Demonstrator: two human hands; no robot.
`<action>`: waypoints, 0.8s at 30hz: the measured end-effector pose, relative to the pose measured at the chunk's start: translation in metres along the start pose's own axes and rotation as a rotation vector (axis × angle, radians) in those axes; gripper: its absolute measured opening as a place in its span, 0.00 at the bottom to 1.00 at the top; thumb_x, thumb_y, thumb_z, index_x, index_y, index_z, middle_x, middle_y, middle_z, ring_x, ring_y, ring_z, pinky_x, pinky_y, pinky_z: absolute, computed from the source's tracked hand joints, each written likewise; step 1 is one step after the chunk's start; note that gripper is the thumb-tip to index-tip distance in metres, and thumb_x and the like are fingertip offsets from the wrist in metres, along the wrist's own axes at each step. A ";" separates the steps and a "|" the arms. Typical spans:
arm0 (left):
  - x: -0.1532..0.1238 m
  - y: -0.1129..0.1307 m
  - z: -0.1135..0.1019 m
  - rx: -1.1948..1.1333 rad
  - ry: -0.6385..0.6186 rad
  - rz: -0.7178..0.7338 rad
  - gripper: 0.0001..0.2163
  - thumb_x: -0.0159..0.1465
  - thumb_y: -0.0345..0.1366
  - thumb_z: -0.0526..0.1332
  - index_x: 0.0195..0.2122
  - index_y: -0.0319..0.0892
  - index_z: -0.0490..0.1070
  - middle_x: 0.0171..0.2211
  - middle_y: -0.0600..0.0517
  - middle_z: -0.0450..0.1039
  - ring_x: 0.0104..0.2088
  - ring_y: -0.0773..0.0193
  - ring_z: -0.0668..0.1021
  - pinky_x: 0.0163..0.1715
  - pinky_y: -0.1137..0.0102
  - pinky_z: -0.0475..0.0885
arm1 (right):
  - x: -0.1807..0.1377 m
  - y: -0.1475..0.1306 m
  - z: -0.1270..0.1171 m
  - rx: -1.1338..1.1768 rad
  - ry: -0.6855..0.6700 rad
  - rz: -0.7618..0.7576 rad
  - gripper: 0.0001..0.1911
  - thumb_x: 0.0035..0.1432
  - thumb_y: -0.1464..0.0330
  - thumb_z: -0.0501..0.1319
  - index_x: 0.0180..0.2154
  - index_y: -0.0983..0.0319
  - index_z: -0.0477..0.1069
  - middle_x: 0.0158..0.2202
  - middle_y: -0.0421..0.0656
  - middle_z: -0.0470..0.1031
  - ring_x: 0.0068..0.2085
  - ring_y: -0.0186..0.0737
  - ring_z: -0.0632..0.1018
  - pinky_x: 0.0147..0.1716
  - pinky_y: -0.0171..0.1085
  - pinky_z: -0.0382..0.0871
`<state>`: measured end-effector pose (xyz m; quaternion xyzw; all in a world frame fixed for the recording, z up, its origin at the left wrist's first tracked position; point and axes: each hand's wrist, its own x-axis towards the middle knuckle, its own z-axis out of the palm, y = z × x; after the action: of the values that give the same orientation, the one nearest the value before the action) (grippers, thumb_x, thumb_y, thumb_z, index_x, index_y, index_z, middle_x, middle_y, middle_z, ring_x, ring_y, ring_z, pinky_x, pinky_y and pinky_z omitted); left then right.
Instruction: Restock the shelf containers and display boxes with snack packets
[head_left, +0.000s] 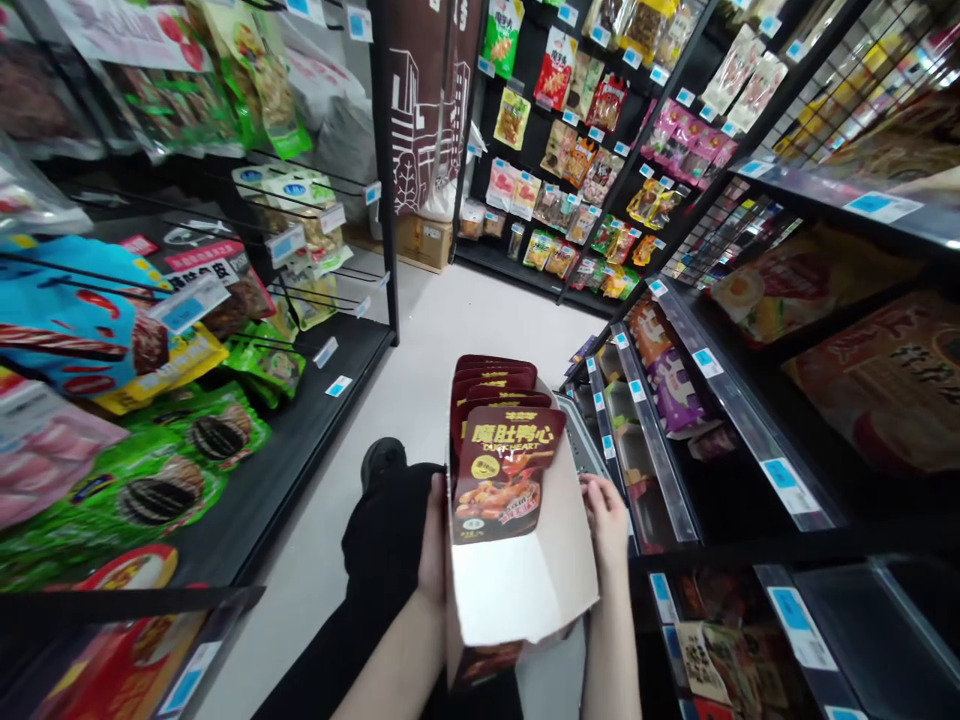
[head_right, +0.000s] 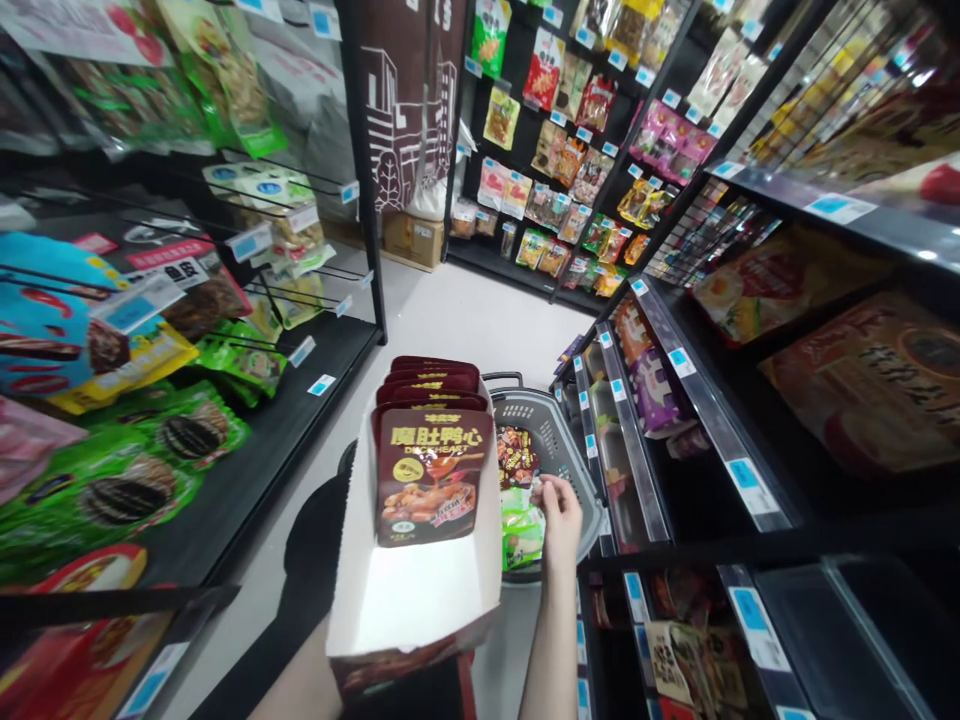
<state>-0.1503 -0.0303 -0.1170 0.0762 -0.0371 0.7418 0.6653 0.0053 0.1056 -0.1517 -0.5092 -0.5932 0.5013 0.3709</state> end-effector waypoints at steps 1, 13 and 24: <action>0.001 -0.002 0.006 -0.004 0.017 0.025 0.29 0.65 0.55 0.45 0.61 0.45 0.62 0.54 0.47 0.72 0.60 0.51 0.67 0.63 0.57 0.54 | -0.014 -0.019 -0.003 0.037 0.015 -0.071 0.23 0.52 0.49 0.59 0.40 0.60 0.72 0.33 0.44 0.77 0.35 0.43 0.78 0.35 0.39 0.72; 0.001 -0.008 0.013 -0.039 0.065 -0.063 0.26 0.65 0.50 0.50 0.58 0.38 0.67 0.54 0.44 0.71 0.62 0.48 0.63 0.65 0.53 0.49 | -0.054 -0.140 -0.002 -0.252 0.025 -0.582 0.15 0.53 0.61 0.66 0.43 0.58 0.72 0.39 0.43 0.72 0.35 0.39 0.70 0.35 0.38 0.66; -0.003 -0.010 0.006 -0.003 0.295 -0.089 0.25 0.63 0.49 0.55 0.56 0.38 0.69 0.50 0.44 0.75 0.58 0.47 0.70 0.63 0.53 0.54 | -0.066 -0.124 -0.012 0.028 -0.265 -0.449 0.11 0.57 0.60 0.64 0.28 0.60 0.74 0.27 0.40 0.68 0.33 0.38 0.70 0.33 0.36 0.63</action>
<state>-0.1396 -0.0330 -0.1125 -0.0330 0.0633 0.7146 0.6959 0.0015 0.0464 -0.0241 -0.2895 -0.7276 0.4771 0.3989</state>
